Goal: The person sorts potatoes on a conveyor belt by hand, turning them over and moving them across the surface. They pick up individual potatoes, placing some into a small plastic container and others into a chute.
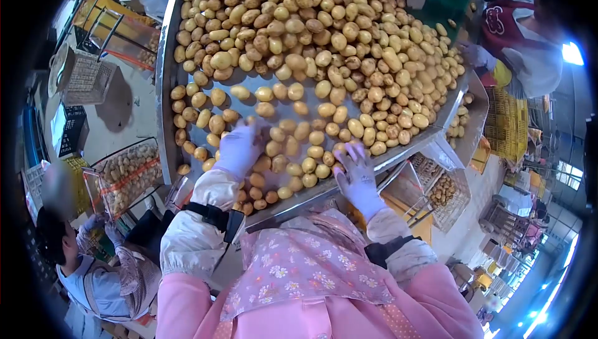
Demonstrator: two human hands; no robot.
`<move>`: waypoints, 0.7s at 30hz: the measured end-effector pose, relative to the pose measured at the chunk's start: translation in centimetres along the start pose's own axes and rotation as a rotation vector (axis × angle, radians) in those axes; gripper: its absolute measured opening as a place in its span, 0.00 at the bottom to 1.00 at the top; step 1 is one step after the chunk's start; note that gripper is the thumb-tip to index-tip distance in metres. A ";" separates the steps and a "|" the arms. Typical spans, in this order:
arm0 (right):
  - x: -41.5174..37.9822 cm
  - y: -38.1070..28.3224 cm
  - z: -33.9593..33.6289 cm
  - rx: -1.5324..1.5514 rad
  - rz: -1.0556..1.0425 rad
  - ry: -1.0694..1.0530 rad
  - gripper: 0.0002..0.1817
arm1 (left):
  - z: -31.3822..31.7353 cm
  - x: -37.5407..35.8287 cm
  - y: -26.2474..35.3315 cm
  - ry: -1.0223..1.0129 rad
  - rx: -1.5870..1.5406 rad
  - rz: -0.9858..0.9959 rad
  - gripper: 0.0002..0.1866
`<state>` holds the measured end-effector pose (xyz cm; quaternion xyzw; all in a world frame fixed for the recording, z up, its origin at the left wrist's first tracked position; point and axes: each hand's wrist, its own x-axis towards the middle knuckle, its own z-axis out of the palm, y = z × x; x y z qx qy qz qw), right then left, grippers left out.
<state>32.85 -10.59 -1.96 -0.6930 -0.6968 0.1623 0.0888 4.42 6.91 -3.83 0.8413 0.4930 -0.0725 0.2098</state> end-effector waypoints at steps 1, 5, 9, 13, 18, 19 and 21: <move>-0.5 -0.6 0.0 0.266 0.013 0.032 0.30 | -0.2 -0.6 0.1 0.120 -0.352 -0.136 0.13; 0.3 -6.1 -1.8 1.874 0.796 -0.025 0.25 | 1.1 -4.9 6.1 0.243 -0.986 -0.064 0.14; 1.3 -4.5 -0.4 1.425 0.785 -0.366 0.18 | 3.4 -9.4 9.6 0.113 -0.577 0.408 0.36; 2.6 2.3 -2.3 1.778 0.921 -0.112 0.13 | 4.5 -14.1 2.2 0.003 -0.617 0.218 0.24; 5.5 -7.2 3.3 0.411 -0.105 -0.239 0.14 | 3.4 -13.7 -2.2 0.285 -0.600 -0.134 0.17; 6.6 -9.8 4.6 0.100 -0.115 -0.399 0.19 | 3.4 -12.6 -2.5 0.442 -0.601 -0.142 0.17; 7.4 -12.4 8.4 -0.049 -0.194 -0.420 0.17 | 1.9 -9.5 -1.3 0.535 -0.591 -0.084 0.17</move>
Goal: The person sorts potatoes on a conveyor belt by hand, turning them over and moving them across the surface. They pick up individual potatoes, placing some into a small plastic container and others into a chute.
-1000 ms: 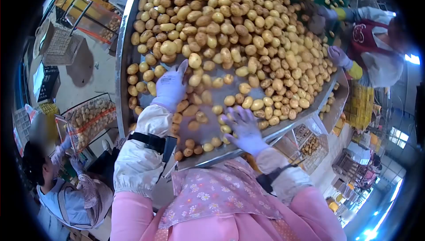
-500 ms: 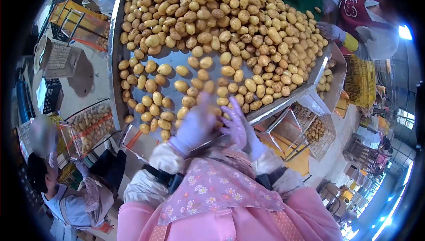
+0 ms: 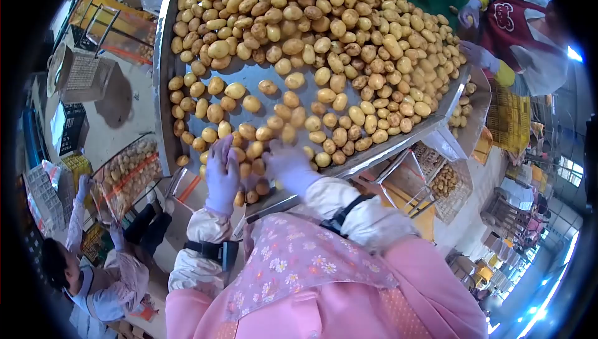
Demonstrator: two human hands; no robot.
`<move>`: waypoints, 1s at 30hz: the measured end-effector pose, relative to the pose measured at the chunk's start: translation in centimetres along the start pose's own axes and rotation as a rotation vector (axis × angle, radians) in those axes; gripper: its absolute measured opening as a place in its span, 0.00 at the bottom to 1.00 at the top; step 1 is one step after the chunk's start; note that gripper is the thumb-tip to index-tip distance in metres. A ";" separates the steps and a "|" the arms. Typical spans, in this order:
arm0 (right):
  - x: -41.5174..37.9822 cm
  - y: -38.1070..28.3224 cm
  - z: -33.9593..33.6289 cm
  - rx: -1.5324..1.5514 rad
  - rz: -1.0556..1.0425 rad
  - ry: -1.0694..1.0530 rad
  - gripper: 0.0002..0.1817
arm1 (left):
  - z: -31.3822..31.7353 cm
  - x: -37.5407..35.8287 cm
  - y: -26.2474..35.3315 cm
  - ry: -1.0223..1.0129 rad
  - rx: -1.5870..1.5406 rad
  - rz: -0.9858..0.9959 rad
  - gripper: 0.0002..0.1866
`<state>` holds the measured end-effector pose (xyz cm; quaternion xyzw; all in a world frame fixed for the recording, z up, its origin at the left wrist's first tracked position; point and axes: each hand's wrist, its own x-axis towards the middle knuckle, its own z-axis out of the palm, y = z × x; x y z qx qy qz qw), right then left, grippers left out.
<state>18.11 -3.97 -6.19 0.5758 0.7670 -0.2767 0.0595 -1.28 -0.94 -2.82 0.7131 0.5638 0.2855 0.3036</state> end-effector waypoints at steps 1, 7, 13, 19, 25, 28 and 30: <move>0.2 -0.1 -0.6 -0.007 0.007 0.007 0.17 | 0.8 2.0 1.2 0.078 -0.011 0.082 0.17; -6.0 2.0 -3.4 0.146 0.090 -0.384 0.28 | 8.4 8.2 7.0 -0.399 -0.179 0.266 0.21; -11.8 6.6 -3.8 0.875 0.449 0.670 0.27 | 10.2 8.4 10.5 -0.711 0.389 0.559 0.19; -16.5 6.9 -3.6 1.811 0.676 0.691 0.20 | 12.0 4.6 6.5 -0.293 -0.071 -0.021 0.18; -14.9 3.1 -1.8 1.763 0.308 0.833 0.24 | 15.2 -3.0 8.9 -0.446 0.012 0.368 0.13; -16.3 4.8 -2.2 1.984 0.511 0.891 0.22 | 16.7 -1.4 9.5 -0.467 -0.178 0.464 0.14; -19.1 6.1 -4.4 2.172 0.678 0.844 0.18 | 16.1 2.7 11.6 -0.567 -0.541 0.151 0.15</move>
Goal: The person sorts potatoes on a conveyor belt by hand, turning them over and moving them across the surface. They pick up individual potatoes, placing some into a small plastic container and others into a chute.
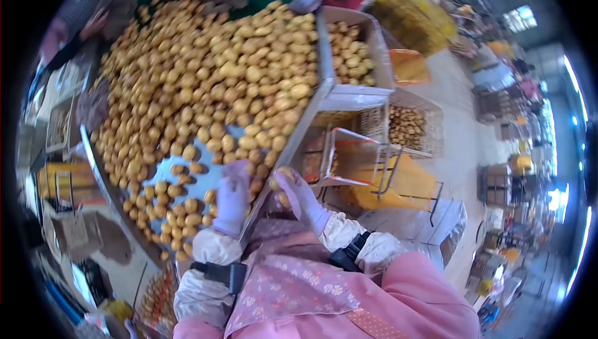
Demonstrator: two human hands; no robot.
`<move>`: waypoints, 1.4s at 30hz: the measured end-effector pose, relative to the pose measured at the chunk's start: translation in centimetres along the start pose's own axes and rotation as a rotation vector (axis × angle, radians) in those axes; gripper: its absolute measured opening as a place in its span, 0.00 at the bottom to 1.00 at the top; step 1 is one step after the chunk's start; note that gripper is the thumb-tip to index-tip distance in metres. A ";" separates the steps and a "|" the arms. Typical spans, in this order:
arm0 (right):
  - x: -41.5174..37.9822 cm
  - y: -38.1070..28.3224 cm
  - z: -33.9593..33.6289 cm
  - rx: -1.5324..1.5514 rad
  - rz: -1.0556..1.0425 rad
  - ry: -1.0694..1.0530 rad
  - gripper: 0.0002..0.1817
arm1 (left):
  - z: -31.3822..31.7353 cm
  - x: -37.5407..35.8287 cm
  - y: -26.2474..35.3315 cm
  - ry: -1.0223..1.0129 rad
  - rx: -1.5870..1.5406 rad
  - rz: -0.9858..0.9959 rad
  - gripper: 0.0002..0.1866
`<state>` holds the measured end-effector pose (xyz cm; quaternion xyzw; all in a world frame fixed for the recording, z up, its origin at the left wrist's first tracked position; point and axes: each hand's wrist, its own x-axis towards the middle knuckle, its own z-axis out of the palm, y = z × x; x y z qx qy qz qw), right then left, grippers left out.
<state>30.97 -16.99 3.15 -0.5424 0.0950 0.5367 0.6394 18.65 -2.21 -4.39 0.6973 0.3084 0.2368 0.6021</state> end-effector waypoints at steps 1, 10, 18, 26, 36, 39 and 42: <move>-0.6 -1.0 -1.1 0.010 -0.035 0.020 0.18 | -1.6 1.0 1.9 0.054 0.381 0.045 0.15; -8.2 -14.9 -8.5 -1.260 -1.210 0.162 0.24 | -5.0 1.3 -3.6 -0.096 0.928 0.057 0.30; -11.0 -34.2 -12.4 -0.741 -1.741 0.380 0.29 | -6.0 -8.9 -1.2 -0.237 1.030 0.052 0.29; -16.2 -33.9 -14.9 -0.897 -1.886 1.284 0.22 | -14.5 -17.9 -4.1 0.336 0.862 -0.031 0.24; -9.3 -9.1 -44.5 -0.632 -0.117 1.266 0.36 | -18.5 -23.6 -10.4 0.698 0.318 -0.344 0.23; -5.9 -10.0 -38.5 -0.632 -0.534 0.810 0.37 | -16.4 -21.4 -12.8 0.566 0.890 -0.250 0.29; 0.4 -11.9 -22.6 -0.855 -0.676 0.506 0.32 | -9.2 -15.4 -7.1 0.500 1.137 -0.356 0.33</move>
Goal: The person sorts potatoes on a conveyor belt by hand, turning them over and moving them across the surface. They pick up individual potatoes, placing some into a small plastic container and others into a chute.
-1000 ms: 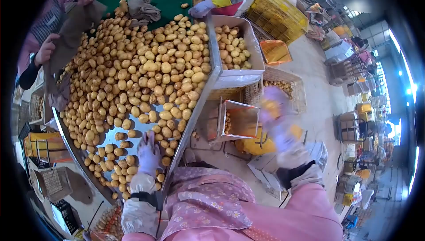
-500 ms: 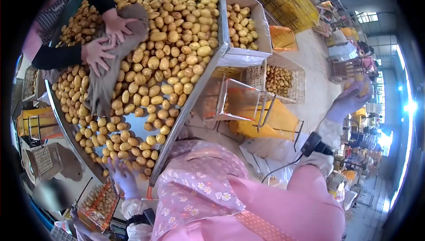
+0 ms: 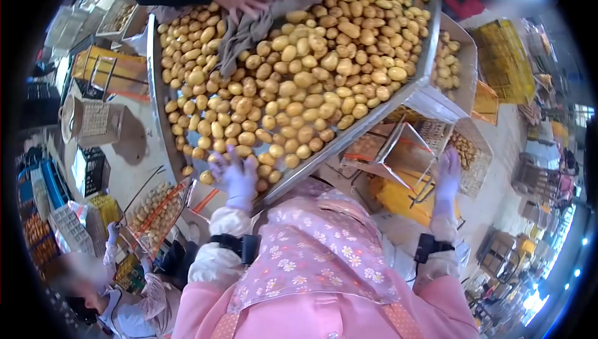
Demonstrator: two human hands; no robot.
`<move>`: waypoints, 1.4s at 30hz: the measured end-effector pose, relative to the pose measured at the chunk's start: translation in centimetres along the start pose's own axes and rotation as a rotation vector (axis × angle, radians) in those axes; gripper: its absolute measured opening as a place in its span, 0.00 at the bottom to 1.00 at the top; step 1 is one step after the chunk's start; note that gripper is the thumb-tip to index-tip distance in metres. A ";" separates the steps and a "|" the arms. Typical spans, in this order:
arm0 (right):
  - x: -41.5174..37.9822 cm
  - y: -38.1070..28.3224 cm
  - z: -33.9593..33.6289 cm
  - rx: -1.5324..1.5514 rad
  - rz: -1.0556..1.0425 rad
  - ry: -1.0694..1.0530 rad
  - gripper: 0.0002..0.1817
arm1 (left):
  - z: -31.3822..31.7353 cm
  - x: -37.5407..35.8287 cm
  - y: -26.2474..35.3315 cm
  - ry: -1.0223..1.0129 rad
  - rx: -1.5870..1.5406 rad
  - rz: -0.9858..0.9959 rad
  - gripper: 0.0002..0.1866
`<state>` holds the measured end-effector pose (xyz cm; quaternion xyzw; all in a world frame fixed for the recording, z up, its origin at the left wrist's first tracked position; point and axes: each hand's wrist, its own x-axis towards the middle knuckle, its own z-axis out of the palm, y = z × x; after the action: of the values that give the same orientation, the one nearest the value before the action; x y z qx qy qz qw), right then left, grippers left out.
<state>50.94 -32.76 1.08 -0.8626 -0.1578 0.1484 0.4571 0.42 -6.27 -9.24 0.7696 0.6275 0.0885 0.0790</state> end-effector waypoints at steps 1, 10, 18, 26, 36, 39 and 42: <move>0.0 -4.7 4.9 0.071 -0.001 -0.119 0.31 | -0.2 -0.5 2.0 0.037 -0.119 0.071 0.33; -16.2 -13.3 35.9 -0.780 -1.067 -0.821 0.30 | -6.4 -2.2 1.4 -0.393 -0.297 0.400 0.19; -6.6 -19.3 42.4 -0.710 -1.322 -1.183 0.32 | -8.8 2.3 -10.8 0.023 -0.406 0.001 0.18; -13.9 -17.6 44.5 -0.616 -1.247 -1.229 0.32 | -2.8 11.4 -6.5 0.110 -0.525 -0.142 0.30; -10.8 -14.9 33.2 -1.099 -0.877 -0.749 0.37 | -4.6 -1.1 1.8 -0.451 -0.576 0.402 0.28; -10.0 -13.9 31.5 -0.954 -1.154 -1.032 0.36 | -4.9 0.3 -1.5 -0.422 -0.443 0.391 0.22; -3.2 -15.0 31.5 -0.927 -1.172 -1.156 0.36 | -5.3 1.0 -6.8 -0.318 -0.347 0.142 0.17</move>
<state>33.37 -2.69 -2.99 -0.5344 -0.8118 0.2220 -0.0787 -7.13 -3.91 -5.61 0.7910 0.5267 0.0780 0.3013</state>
